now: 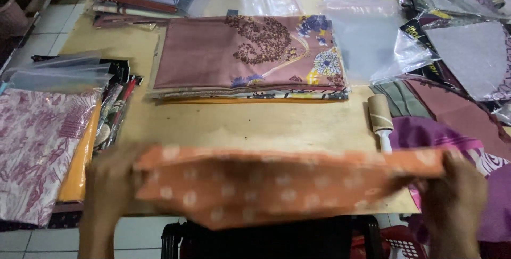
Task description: The person unfolds a piece of orange patterned fabric on a table and uses a lint roller to clean the surface thoroughly before preparing it for packing.
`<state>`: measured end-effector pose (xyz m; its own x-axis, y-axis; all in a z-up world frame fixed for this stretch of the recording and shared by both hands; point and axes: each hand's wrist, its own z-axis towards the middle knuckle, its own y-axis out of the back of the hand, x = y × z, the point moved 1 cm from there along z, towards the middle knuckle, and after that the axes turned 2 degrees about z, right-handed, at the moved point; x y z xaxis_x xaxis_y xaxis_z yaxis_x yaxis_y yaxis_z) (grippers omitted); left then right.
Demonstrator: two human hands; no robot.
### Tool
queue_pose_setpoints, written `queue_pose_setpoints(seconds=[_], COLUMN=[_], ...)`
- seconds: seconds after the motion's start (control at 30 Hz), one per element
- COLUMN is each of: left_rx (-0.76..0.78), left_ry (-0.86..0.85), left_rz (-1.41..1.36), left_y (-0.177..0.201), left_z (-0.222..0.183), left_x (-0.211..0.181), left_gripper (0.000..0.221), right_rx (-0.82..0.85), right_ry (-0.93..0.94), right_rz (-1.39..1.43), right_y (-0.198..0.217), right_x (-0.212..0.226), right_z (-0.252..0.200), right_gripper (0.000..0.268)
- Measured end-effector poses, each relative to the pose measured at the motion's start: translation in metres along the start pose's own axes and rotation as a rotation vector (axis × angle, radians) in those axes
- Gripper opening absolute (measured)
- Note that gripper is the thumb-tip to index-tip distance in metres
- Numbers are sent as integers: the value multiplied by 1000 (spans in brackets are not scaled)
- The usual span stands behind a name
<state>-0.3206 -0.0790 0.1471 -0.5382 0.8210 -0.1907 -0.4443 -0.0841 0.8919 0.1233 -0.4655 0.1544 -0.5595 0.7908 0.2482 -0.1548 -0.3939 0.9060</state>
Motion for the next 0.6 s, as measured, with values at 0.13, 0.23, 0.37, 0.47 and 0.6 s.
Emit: queue_pose_setpoints(seconds=[0.13,0.23,0.37,0.47,0.6], left_rx=[-255,-455,-491,-318,-64], left_ry=[-85,-173,-193,-77,133], left_rz=[38,22,79,89,143], left_y=[11,46,51,2,-81], left_z=[43,47,6,-50,-119], left_x=[23,8,16,41,62], left_gripper=[46,21,29,44,96], right_rx=[-109,-110,-152,-54,262], right_ry=[-96,-172,-338,-254,-523], right_rz=[817,1528,1434,1440,914], right_y=[5,24,15,-35,-93], right_x=[60,81,63,41,34], right_z=[39,42,15,-40,-86], right_gripper=[17,31,47,25,47])
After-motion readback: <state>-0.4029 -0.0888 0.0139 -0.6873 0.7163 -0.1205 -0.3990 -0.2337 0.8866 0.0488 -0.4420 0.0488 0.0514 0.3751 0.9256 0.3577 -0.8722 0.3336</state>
